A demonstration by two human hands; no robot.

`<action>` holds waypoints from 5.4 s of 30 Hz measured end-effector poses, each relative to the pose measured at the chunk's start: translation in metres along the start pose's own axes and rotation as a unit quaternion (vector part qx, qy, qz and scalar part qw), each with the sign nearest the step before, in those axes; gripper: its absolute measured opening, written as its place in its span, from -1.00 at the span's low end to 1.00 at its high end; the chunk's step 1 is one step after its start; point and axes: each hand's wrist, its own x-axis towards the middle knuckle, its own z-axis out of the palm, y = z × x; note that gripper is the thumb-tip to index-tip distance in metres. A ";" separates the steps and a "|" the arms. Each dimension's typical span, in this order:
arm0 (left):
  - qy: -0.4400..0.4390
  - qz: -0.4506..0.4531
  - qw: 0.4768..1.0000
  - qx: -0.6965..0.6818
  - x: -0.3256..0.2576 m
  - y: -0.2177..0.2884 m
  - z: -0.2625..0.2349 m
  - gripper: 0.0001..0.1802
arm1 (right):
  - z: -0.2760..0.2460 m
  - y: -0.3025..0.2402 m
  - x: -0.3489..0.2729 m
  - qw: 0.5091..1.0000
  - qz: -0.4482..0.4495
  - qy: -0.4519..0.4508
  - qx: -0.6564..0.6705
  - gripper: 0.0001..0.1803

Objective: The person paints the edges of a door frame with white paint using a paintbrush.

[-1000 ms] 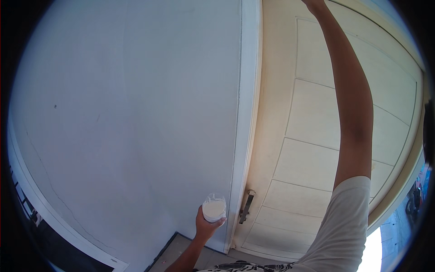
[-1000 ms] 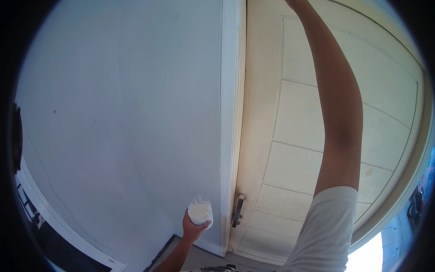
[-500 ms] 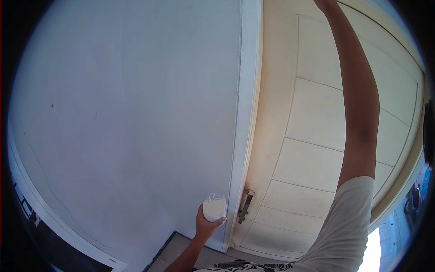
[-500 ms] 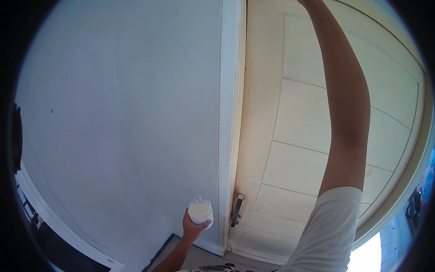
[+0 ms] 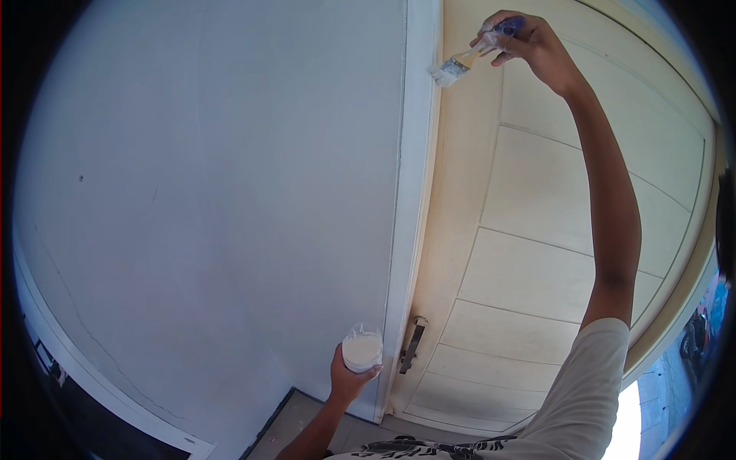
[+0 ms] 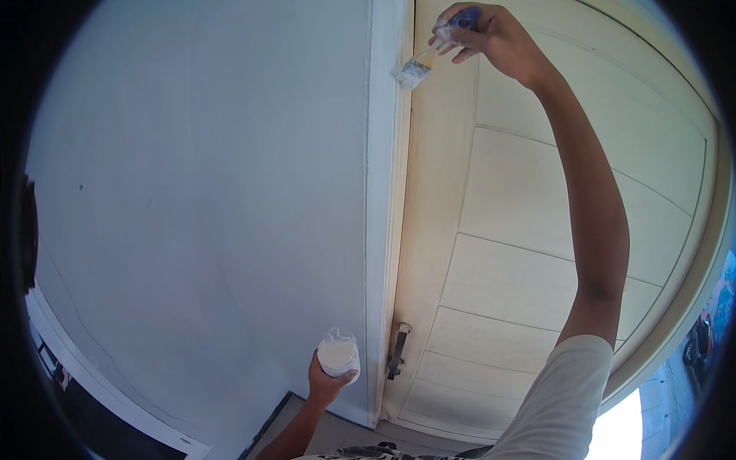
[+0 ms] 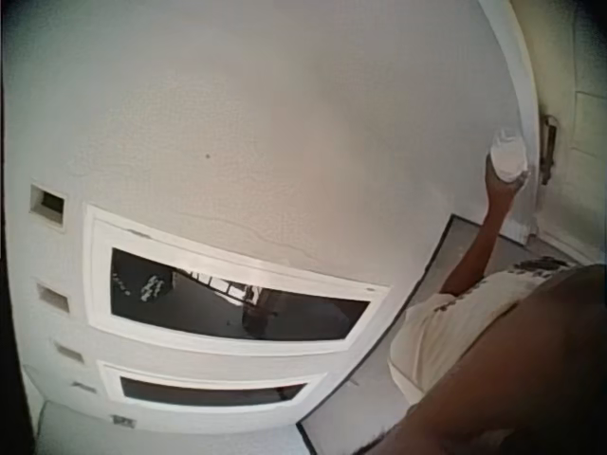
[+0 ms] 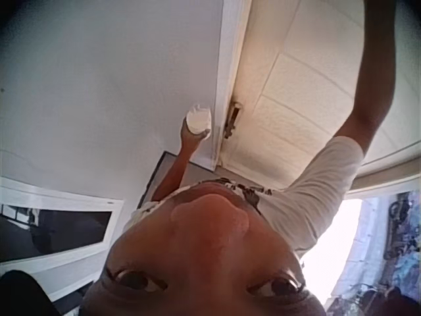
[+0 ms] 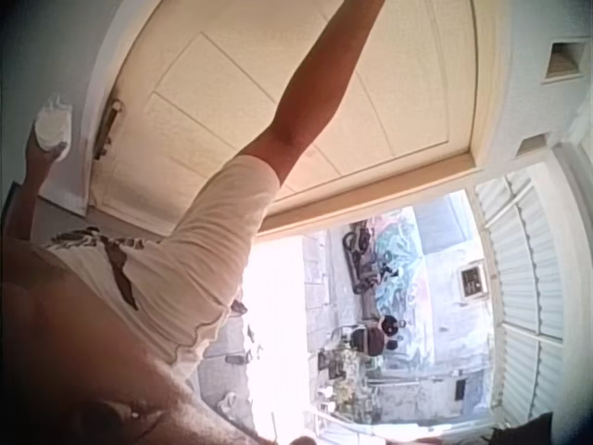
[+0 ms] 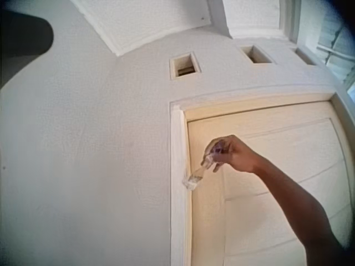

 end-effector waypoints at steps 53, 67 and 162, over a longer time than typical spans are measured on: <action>0.003 -0.006 1.000 -0.018 -0.001 -0.009 0.006 -0.18 | -0.005 -0.098 0.118 0.905 -0.213 0.123 -0.348 -0.83; 0.034 0.023 0.999 -0.013 -0.005 0.001 0.009 -0.21 | 0.001 -0.117 0.117 0.979 0.018 -0.058 -0.197 -0.78; -0.026 -0.026 0.999 0.004 -0.006 0.012 0.013 -0.15 | -0.034 -0.001 0.095 0.956 -0.102 0.257 0.102 -0.83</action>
